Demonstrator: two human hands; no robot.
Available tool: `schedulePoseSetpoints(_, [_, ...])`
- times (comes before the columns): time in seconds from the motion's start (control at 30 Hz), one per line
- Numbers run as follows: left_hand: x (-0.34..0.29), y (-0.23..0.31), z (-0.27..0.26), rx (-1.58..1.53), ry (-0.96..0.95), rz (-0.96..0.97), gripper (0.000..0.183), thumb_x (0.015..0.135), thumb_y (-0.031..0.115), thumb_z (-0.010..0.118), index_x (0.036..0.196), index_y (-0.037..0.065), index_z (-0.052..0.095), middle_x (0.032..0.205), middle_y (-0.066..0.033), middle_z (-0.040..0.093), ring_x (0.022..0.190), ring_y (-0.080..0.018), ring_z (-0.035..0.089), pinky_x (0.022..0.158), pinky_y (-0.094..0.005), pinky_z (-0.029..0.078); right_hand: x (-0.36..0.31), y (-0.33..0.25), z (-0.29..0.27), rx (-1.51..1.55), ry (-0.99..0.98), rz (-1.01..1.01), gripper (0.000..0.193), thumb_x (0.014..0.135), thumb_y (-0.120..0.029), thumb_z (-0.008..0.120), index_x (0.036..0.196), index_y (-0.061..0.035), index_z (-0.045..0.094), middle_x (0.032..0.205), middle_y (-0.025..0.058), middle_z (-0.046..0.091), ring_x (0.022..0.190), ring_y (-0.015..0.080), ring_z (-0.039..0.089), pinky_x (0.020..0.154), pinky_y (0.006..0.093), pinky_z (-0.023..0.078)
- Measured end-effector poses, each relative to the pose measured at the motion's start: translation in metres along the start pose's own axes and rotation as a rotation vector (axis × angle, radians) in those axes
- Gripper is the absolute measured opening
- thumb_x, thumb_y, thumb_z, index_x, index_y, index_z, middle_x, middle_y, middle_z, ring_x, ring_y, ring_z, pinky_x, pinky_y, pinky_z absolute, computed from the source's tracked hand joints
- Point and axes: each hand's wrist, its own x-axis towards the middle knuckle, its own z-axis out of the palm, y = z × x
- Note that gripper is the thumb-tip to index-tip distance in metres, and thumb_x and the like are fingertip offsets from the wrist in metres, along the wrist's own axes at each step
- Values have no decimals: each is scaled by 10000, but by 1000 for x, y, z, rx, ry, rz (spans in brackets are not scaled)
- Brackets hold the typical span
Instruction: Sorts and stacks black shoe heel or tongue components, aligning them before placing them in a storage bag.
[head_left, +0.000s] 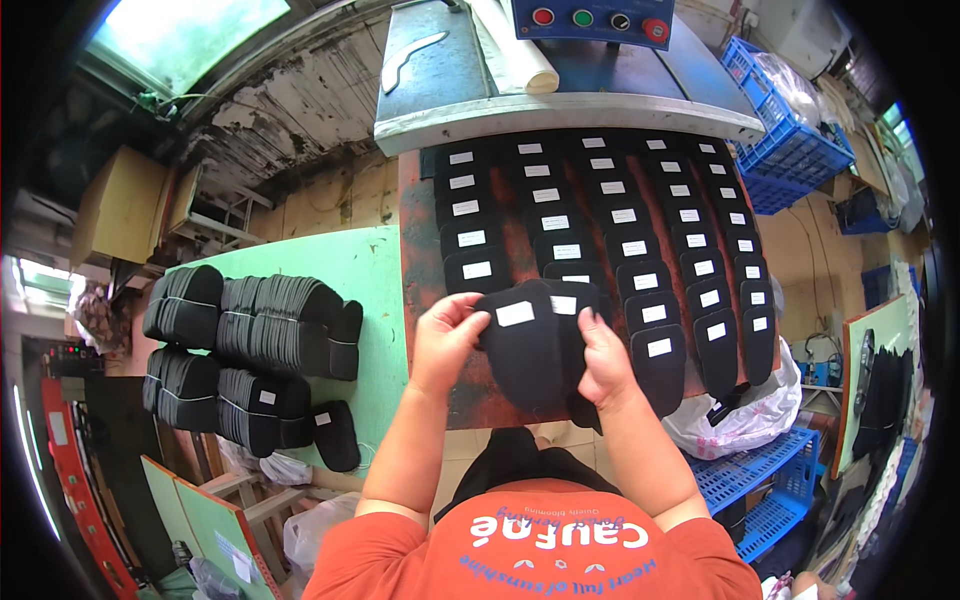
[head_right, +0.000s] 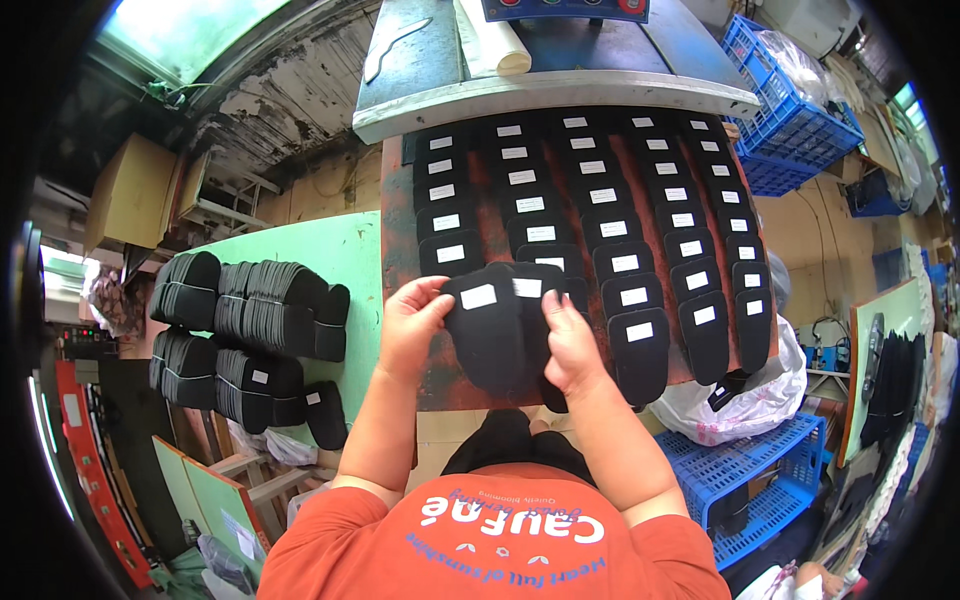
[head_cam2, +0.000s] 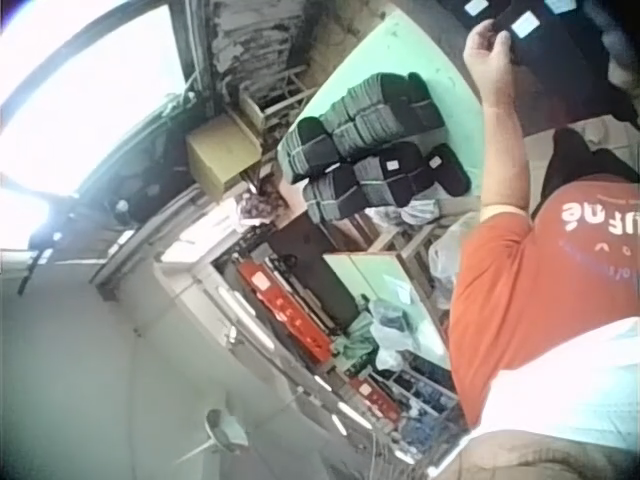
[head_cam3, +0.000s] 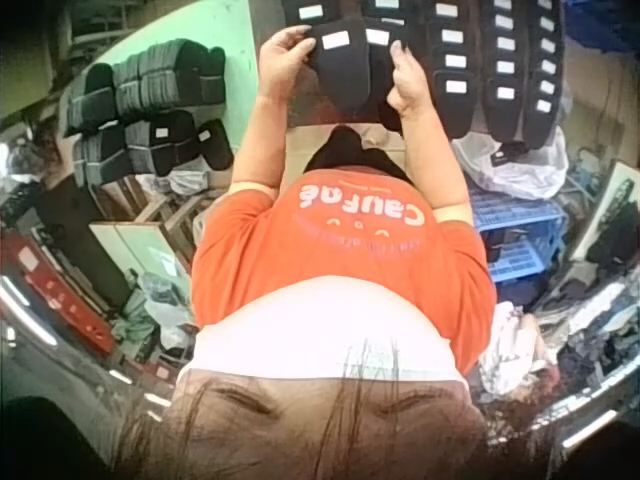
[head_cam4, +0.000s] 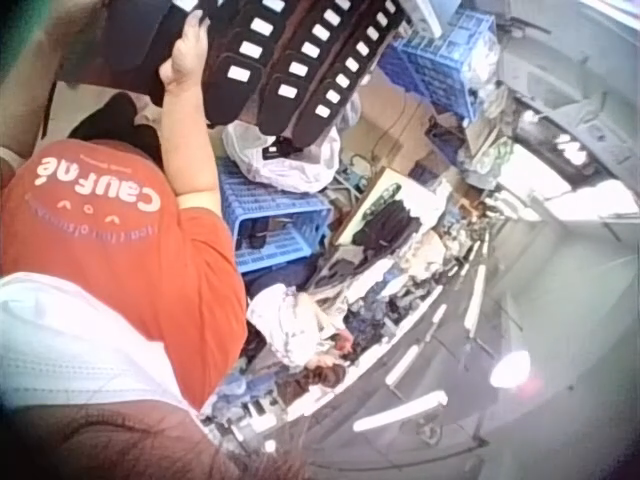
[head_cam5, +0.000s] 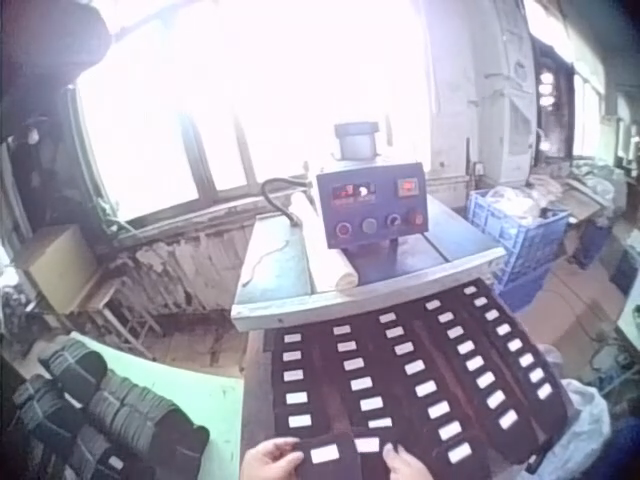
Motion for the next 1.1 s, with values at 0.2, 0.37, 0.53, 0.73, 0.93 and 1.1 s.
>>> schedulePoseSetpoints(0.2, [23, -26, -37, 281, 163, 19, 315, 807, 52, 642, 1116, 13, 589, 833, -9, 621, 637, -36, 509, 543, -166, 397, -4, -26, -18, 110, -110, -43, 506, 986, -391, 258, 1235, 2, 456, 1172, 134, 553, 1074, 260, 550, 921, 392, 457])
schedulePoseSetpoints(0.37, [-11, -19, 3, 107, 68, 161, 348, 779, 81, 705, 1096, -10, 593, 909, -15, 593, 728, -50, 522, 642, -203, 446, -8, 2, -12, 40, 3, 26, 307, 964, -207, 418, 1211, -36, 476, 1136, 93, 568, 1030, 207, 562, 906, 350, 452])
schedulePoseSetpoints(0.53, [-23, -19, -13, 19, 109, 74, 249, 806, 19, 640, 1052, -13, 615, 823, -20, 633, 695, -59, 550, 606, -205, 456, -10, -10, -7, 76, -70, 73, 458, 985, -353, 300, 1268, -14, 423, 1232, 137, 514, 1129, 257, 514, 968, 401, 421])
schedulePoseSetpoints(0.73, [-23, -36, -26, 737, 267, 327, 273, 796, 56, 674, 1051, -17, 609, 896, -29, 614, 675, -59, 533, 630, -215, 460, -19, -26, -18, 106, -140, 90, 502, 986, -360, 222, 1275, 0, 419, 1236, 163, 511, 1119, 292, 524, 961, 422, 427])
schedulePoseSetpoints(0.93, [-63, -14, 16, 73, 35, 90, 261, 820, 51, 640, 1068, -18, 596, 881, -20, 630, 677, -45, 530, 561, -181, 428, -25, 6, -16, 76, 1, 128, 317, 953, -154, 429, 1248, -39, 423, 1197, 93, 518, 1103, 209, 512, 956, 354, 416])
schedulePoseSetpoints(1.1, [-74, -29, -27, 79, 123, -73, 207, 831, 39, 611, 1034, -1, 619, 820, -10, 647, 612, -40, 522, 526, -179, 418, -33, -28, -40, 79, -93, 43, 372, 983, -251, 307, 1225, -6, 449, 1195, 172, 538, 1066, 303, 562, 924, 442, 458])
